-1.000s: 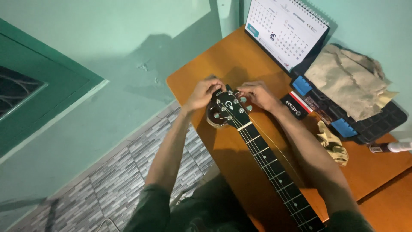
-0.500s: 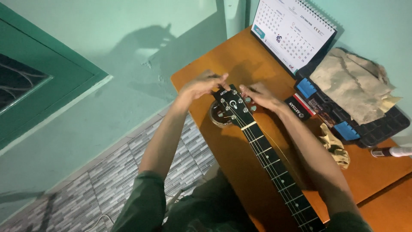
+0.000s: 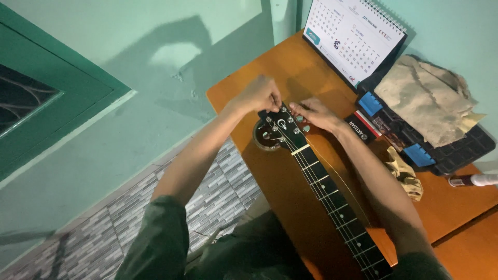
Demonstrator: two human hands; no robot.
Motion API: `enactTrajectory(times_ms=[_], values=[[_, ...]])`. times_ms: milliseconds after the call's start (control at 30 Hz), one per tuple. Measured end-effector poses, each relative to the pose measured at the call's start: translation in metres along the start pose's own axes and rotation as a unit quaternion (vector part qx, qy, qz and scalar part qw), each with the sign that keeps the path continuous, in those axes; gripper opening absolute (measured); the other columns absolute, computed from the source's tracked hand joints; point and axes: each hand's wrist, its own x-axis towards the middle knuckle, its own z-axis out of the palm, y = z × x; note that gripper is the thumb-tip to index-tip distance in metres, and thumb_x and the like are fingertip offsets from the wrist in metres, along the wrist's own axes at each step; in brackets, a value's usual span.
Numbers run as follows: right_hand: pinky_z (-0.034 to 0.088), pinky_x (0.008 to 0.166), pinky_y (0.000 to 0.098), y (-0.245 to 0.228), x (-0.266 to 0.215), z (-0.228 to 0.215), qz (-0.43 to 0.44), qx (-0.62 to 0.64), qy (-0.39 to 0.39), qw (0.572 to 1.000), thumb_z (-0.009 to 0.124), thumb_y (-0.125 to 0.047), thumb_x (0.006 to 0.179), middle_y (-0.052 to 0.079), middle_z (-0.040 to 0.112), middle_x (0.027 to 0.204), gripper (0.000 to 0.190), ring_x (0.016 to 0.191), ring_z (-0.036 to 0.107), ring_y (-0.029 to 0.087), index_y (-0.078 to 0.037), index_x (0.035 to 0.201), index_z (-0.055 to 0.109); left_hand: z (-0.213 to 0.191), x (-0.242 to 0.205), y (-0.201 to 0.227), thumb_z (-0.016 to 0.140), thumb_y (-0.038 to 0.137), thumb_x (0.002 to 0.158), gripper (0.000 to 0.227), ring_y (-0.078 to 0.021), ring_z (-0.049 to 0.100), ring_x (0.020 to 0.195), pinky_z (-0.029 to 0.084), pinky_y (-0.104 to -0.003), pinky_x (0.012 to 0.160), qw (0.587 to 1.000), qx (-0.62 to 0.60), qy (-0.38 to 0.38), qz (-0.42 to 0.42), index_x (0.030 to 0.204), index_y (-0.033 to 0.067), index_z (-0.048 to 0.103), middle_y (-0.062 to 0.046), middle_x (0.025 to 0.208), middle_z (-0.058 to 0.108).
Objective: Installing a new string on an acoustic guitar by threading it through the bridge and tuning peg.
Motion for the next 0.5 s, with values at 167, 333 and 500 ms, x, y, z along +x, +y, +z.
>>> enactTrajectory(times_ms=[167,333,500], values=[[0.046,0.054,0.0261,-0.021,-0.003,0.003,-0.007,-0.008,0.010,1.000,0.059,-0.045,0.106,0.009,0.059,0.069,0.052,0.063,0.060,0.017,0.001,0.085,0.070,-0.023,0.026,0.007,0.093,0.030,0.064,0.017,-0.0144,0.071,0.057,0.054,-0.026,0.061,0.991,0.030,-0.114,-0.058,0.073,0.0351,0.079,0.007,0.059,0.071],[0.046,0.053,0.0261,-0.019,-0.003,0.002,-0.001,0.007,0.006,1.000,0.060,-0.044,0.106,0.009,0.059,0.069,0.052,0.063,0.059,0.018,0.003,0.086,0.070,-0.014,0.072,-0.007,0.086,0.029,0.074,0.015,-0.0192,0.070,0.081,0.045,-0.027,0.067,0.936,0.021,-0.325,-0.135,0.087,0.0218,0.080,0.003,0.084,0.079],[0.047,0.055,0.0260,-0.027,-0.008,0.001,-0.013,-0.001,0.009,1.000,0.059,-0.039,0.106,0.008,0.058,0.067,0.048,0.063,0.060,0.017,0.001,0.080,0.070,-0.022,0.077,0.006,0.084,0.029,0.081,0.012,-0.0220,0.073,0.092,0.047,-0.029,0.070,0.921,0.061,-0.363,-0.126,0.090,0.0213,0.082,0.001,0.094,0.079]])
